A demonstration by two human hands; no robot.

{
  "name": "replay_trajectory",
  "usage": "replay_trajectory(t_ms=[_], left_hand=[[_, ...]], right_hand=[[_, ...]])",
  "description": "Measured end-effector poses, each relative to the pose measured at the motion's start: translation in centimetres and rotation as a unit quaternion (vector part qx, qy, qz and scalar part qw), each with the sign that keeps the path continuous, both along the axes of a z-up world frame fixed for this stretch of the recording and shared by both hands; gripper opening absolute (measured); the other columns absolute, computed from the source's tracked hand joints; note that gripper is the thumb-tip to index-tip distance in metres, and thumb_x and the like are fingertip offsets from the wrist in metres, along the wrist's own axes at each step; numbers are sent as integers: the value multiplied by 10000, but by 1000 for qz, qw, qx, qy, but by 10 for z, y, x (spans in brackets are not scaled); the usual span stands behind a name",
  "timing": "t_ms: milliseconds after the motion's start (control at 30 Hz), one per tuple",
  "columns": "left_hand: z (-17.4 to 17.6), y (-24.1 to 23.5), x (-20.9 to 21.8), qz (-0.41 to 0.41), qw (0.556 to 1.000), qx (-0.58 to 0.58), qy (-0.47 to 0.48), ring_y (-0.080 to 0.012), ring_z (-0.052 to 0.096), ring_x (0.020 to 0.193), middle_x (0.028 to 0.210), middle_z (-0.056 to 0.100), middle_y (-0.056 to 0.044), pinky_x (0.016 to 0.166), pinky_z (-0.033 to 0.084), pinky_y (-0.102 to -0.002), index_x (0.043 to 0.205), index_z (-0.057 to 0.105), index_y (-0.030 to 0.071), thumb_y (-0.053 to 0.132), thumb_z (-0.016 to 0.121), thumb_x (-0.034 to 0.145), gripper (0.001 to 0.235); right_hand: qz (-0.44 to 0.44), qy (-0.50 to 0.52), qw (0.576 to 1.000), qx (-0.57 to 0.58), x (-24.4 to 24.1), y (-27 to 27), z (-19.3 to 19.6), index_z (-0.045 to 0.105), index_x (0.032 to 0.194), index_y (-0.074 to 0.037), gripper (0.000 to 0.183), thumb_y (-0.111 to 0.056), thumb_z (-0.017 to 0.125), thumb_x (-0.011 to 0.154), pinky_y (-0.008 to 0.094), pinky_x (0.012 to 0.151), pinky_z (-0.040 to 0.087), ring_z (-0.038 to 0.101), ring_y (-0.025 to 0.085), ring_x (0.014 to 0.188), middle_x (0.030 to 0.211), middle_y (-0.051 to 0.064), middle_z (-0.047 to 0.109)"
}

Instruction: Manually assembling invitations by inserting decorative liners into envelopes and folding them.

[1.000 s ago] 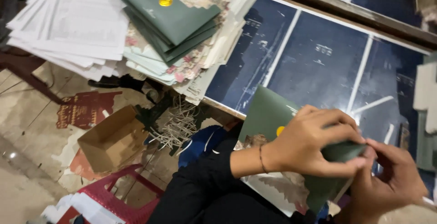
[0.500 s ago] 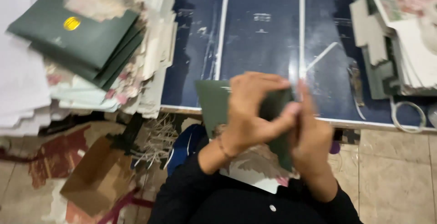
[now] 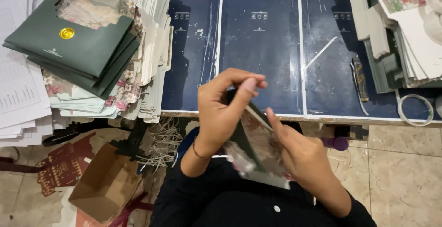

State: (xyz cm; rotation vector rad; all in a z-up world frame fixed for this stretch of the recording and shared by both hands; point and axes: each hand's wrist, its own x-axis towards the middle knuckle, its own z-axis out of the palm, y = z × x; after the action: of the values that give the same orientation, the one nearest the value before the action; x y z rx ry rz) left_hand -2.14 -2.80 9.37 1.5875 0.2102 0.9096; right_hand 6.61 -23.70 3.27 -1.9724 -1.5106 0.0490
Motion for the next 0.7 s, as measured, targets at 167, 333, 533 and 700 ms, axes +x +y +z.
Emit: replay_trajectory(t_ms=[167,333,533,700], left_hand=[[2,2,-9,14,988,141,54,-257,761,1222,1326,714,-121,1104,635,-388,1374,655,94,356,597,1106,379],[-10,-17,-9,105,953,268,97,-259,706,1226,1319,699,-66,1119,464,-450,1420,586,129,550,638,971,618],[-6,-14,-12,128,966,224,-3,-295,767,1122,1168,752,-118,1036,556,-413,1240,672,69,245,663,943,345],[-3,-13,-13,81,980,181,-7,-268,770,1105,1160,769,-134,1017,572,-372,1215,714,86,251,662,994,280]], right_hand=[[-31,16,998,43,1,-4,-17,385,1693,-140,592,-119,576,1133,371,664,568,697,179,679,1377,165,789],[-47,32,997,57,-1,-7,-14,420,1678,-84,537,-124,517,1151,327,623,486,600,168,665,1142,101,775],[-46,-16,996,75,-3,-8,-9,460,1655,-54,502,-55,509,1155,314,632,490,649,165,734,1038,67,741],[-62,-69,994,54,-1,-13,-6,449,1677,-76,535,-19,569,1159,330,578,419,466,163,637,888,18,614]])
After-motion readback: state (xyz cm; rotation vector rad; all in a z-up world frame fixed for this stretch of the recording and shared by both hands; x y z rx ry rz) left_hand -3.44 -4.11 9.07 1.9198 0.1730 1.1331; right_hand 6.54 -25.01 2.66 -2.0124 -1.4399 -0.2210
